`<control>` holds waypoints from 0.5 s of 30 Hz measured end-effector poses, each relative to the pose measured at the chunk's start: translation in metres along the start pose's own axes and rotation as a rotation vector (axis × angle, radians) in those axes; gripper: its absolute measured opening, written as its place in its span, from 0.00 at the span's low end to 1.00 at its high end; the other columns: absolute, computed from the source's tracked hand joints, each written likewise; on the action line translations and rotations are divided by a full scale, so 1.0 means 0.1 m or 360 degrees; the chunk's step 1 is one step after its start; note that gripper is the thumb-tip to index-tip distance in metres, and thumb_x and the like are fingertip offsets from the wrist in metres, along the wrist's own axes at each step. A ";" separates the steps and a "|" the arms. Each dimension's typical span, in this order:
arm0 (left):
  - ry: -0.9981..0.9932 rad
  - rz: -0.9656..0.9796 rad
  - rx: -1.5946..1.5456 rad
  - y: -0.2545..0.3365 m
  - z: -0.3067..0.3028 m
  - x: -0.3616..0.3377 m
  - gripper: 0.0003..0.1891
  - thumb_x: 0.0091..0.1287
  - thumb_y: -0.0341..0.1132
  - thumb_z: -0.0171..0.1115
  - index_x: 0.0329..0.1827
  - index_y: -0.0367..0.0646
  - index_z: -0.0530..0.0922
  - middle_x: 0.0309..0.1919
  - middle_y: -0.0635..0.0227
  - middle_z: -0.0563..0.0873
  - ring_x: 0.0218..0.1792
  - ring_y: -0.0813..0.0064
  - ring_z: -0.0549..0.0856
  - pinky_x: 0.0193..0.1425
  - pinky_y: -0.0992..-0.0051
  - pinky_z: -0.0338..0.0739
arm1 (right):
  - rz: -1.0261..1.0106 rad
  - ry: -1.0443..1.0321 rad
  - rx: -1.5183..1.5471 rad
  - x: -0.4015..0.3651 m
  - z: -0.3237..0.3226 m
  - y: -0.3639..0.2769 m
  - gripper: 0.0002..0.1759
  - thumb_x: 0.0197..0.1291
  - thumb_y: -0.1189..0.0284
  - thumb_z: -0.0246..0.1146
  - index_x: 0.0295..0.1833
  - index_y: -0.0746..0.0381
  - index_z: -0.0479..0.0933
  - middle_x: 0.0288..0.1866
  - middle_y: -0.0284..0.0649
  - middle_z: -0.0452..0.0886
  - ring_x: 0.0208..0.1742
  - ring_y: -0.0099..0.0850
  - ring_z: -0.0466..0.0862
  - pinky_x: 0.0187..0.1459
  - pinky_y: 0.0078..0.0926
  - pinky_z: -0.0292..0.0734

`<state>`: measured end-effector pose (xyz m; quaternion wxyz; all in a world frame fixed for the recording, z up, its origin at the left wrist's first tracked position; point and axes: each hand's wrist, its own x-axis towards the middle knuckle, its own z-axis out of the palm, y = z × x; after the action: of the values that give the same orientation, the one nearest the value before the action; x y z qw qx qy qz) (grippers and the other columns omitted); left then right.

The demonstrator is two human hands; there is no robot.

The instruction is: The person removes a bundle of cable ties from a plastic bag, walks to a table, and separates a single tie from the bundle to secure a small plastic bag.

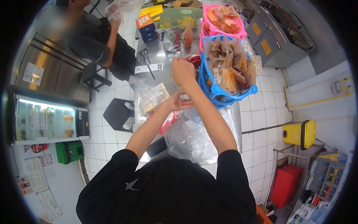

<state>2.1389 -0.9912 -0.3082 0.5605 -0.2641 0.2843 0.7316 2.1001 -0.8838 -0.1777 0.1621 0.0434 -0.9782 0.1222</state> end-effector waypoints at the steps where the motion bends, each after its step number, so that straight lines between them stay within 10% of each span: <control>1: 0.0024 -0.0056 0.0022 -0.04 -0.04 -0.01 0.33 0.73 0.45 0.52 0.69 0.23 0.61 0.62 0.38 0.77 0.62 0.46 0.80 0.68 0.55 0.78 | 0.0007 -0.0133 -0.0155 0.09 0.17 0.02 0.11 0.61 0.67 0.65 0.46 0.61 0.80 0.35 0.46 0.87 0.37 0.45 0.88 0.35 0.44 0.82; 5: 0.0204 0.0144 0.0387 -0.36 -0.01 -0.37 0.31 0.73 0.45 0.52 0.67 0.26 0.64 0.61 0.41 0.78 0.60 0.47 0.81 0.66 0.55 0.79 | -0.0155 -0.0318 -0.0356 0.10 0.52 0.23 0.14 0.55 0.73 0.62 0.48 0.62 0.80 0.37 0.46 0.86 0.41 0.44 0.88 0.38 0.45 0.80; 9: 0.0061 0.0393 0.0713 -0.72 -0.28 -0.99 0.23 0.74 0.44 0.53 0.61 0.32 0.73 0.52 0.50 0.84 0.48 0.59 0.86 0.54 0.59 0.84 | -0.0452 0.0278 -0.0199 -0.28 0.28 0.08 0.13 0.58 0.68 0.63 0.48 0.62 0.79 0.42 0.49 0.85 0.36 0.47 0.86 0.39 0.49 0.79; 11: 0.0068 0.0528 0.0745 -0.92 -0.31 -1.37 0.22 0.75 0.45 0.53 0.58 0.33 0.75 0.48 0.51 0.85 0.44 0.61 0.87 0.48 0.61 0.86 | -0.0064 0.0094 0.0593 -0.65 0.05 -0.05 0.18 0.58 0.65 0.66 0.51 0.61 0.77 0.43 0.53 0.84 0.40 0.53 0.85 0.41 0.53 0.79; 15: 0.0207 0.0729 0.0711 -1.29 -0.60 -1.84 0.17 0.77 0.43 0.52 0.53 0.37 0.78 0.38 0.61 0.85 0.36 0.71 0.86 0.35 0.69 0.85 | 0.0448 -0.0678 0.0305 -1.40 0.01 -0.02 0.18 0.62 0.62 0.65 0.46 0.67 0.75 0.42 0.61 0.86 0.46 0.58 0.87 0.46 0.55 0.81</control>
<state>2.3107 -1.1299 -0.2354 0.4062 -0.1100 0.5250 0.7398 2.2319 -0.8799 -0.2244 -0.0707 -0.0531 -0.9706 0.2238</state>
